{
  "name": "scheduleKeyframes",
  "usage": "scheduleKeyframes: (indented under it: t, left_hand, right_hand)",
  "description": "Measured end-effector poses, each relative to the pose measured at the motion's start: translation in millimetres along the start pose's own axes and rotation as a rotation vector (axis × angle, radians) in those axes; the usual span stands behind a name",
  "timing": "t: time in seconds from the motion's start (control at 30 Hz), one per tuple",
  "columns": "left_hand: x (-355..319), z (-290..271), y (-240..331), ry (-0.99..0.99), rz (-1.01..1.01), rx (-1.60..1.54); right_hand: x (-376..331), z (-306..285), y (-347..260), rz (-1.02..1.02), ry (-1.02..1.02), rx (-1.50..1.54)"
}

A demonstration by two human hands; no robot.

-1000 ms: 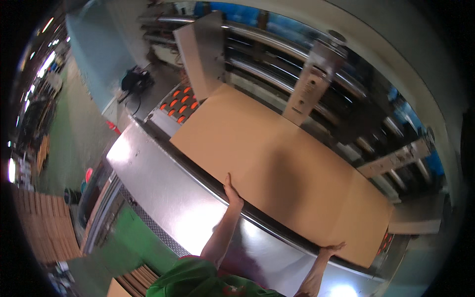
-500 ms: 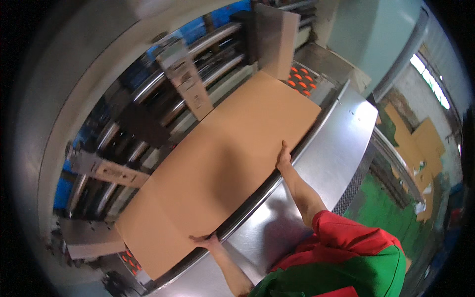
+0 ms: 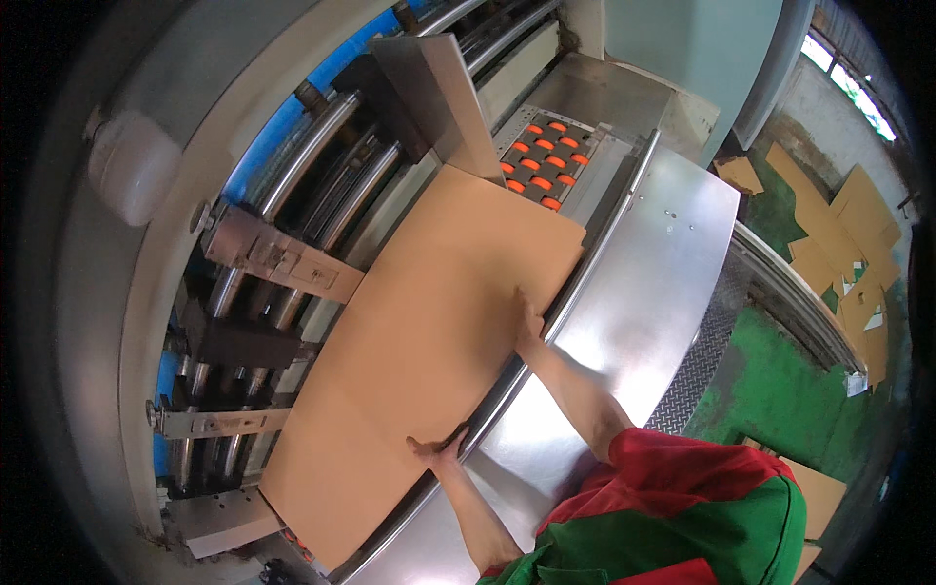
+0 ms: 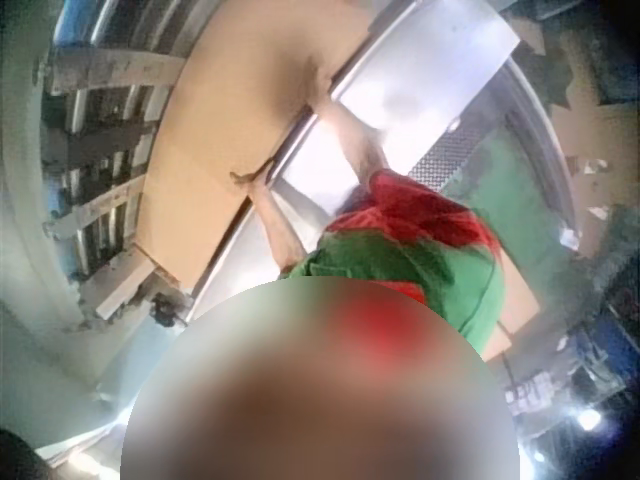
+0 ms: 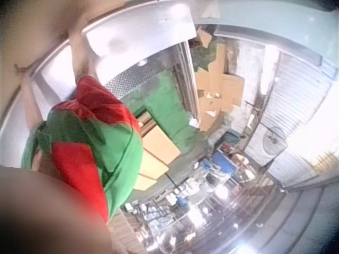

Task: The person repeatedly picks up flat cardboard sheets from a stack on the floor and places them onto a conveyor belt feeding a processing machine. They handle the sheets one at a time, aligning them before feeding them into the rollers.

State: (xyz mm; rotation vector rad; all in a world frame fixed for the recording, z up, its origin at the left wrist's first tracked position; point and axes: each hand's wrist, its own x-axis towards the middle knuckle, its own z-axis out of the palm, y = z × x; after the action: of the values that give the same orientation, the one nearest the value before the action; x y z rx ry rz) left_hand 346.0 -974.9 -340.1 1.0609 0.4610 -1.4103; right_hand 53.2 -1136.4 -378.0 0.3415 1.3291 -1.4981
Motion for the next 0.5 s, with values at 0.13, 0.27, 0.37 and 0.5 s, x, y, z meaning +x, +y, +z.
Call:
scheduleKeyframes:
  t: [0.13, 0.27, 0.37, 0.5]
  left_hand:
    - [-9.0, 3.1, -6.7, -0.002, 0.207, 0.142]
    - [-9.6, -2.9, -10.1, -0.059, 0.231, 0.122]
    - [-5.6, -6.2, -11.0, -0.054, 0.219, 0.1]
    - [-4.2, -1.7, -5.1, 0.029, 0.21, 0.102]
  right_hand:
    - [3.3, 8.5, 5.0, -0.139, 0.195, -0.083]
    - [-9.7, 13.8, -11.0, -0.006, 0.256, -0.046]
    - [-10.2, 9.4, -22.4, 0.118, 0.313, -0.226]
    - [0.5, 5.7, -18.5, 0.185, 0.241, -0.22]
